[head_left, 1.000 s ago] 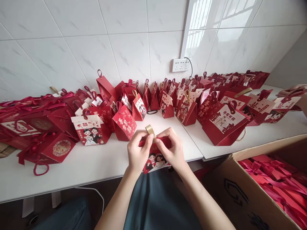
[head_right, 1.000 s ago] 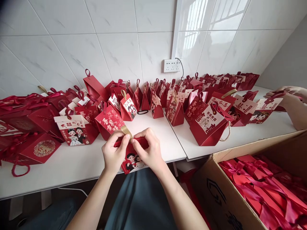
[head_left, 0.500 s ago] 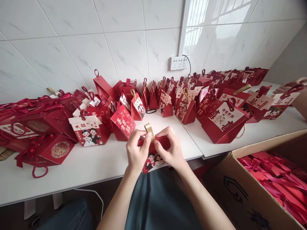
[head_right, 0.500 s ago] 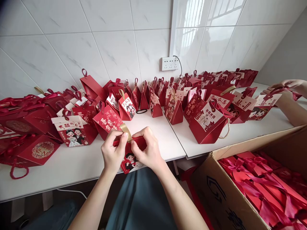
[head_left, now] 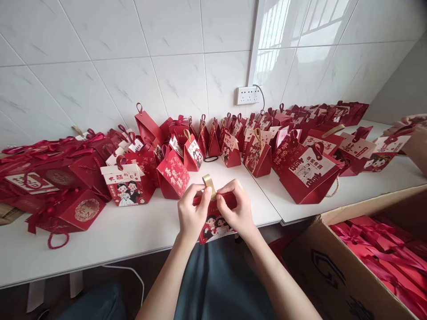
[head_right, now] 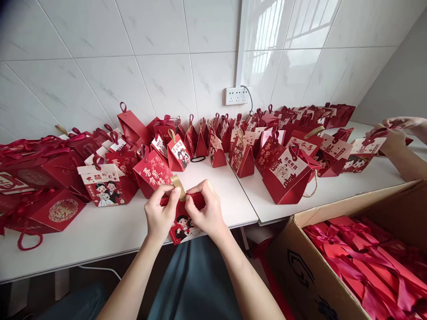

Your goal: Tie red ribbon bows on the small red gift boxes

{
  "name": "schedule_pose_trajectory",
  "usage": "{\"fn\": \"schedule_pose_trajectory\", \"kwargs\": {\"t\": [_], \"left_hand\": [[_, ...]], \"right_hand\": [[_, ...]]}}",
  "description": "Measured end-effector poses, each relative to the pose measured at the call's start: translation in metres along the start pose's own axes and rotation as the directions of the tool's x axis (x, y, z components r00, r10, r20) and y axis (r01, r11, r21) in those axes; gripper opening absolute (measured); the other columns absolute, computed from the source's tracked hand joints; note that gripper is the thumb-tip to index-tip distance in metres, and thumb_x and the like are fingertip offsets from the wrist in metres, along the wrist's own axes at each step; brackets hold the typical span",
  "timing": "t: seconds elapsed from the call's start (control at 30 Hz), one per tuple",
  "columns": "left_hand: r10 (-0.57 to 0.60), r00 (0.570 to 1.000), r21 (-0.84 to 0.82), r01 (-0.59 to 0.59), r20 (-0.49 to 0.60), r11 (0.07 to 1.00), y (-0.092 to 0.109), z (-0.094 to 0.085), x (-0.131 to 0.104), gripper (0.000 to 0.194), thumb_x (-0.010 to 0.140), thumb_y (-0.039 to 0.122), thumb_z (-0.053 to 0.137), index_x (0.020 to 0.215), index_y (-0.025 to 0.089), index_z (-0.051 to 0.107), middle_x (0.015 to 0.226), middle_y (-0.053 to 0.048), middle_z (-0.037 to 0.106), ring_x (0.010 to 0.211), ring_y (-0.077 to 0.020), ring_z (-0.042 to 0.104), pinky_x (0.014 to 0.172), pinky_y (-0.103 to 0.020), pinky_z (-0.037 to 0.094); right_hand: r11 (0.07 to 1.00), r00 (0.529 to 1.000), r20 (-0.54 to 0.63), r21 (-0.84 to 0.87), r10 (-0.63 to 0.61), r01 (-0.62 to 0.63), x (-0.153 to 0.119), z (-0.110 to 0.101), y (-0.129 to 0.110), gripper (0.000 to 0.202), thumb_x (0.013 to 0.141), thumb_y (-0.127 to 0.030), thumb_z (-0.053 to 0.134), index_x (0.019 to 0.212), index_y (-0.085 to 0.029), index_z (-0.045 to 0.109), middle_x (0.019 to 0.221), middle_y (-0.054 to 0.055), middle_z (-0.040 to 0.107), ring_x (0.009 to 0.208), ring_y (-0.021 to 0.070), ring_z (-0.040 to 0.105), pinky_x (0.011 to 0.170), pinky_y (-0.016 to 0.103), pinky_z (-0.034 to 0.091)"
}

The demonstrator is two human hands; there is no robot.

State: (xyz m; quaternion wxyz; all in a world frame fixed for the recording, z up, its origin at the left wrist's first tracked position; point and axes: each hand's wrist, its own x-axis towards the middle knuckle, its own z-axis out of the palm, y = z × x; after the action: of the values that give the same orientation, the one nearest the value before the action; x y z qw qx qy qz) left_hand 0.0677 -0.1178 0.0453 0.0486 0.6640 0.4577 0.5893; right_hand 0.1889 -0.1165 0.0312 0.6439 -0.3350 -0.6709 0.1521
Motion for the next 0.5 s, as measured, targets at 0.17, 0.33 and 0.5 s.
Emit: {"fn": "schedule_pose_trajectory", "kwargs": {"t": [0.17,0.33,0.5], "left_hand": [[-0.011,1.0,-0.06,0.013,0.026,0.998,-0.002,-0.001,-0.003,0.02,0.087,0.03,0.051,0.073,0.017,0.056,0.065,0.0,0.062,0.061,-0.0098,0.059,0.06,-0.019,0.047],[-0.051,0.986,-0.126,0.071,0.158,0.989,-0.024,-0.037,-0.025,0.033,0.091,0.034,0.042,0.119,0.018,0.049,0.094,-0.007,0.068,0.09,-0.0171,0.065,0.081,-0.029,0.052],[-0.002,0.986,0.215,0.039,-0.169,0.976,-0.052,-0.083,-0.064,0.026,0.09,0.023,0.04,0.113,0.017,0.052,0.109,-0.011,0.064,0.104,-0.0202,0.061,0.087,-0.034,0.051]], "right_hand": [[0.999,0.999,-0.005,-0.036,-0.036,0.036,-0.002,0.0,0.002,0.007,0.083,-0.015,0.053,0.08,-0.02,0.051,0.073,-0.001,0.051,0.067,0.0129,0.052,0.062,0.026,0.044],[0.985,0.993,0.006,-0.122,-0.12,0.12,-0.01,-0.001,0.001,0.007,0.087,-0.013,0.051,0.086,-0.02,0.052,0.078,0.001,0.052,0.072,0.0143,0.053,0.063,0.026,0.044],[0.965,0.983,-0.032,-0.197,-0.181,0.172,-0.012,-0.001,0.006,0.002,0.087,-0.019,0.051,0.088,-0.02,0.053,0.081,0.002,0.051,0.074,0.0153,0.052,0.064,0.027,0.043]]}}
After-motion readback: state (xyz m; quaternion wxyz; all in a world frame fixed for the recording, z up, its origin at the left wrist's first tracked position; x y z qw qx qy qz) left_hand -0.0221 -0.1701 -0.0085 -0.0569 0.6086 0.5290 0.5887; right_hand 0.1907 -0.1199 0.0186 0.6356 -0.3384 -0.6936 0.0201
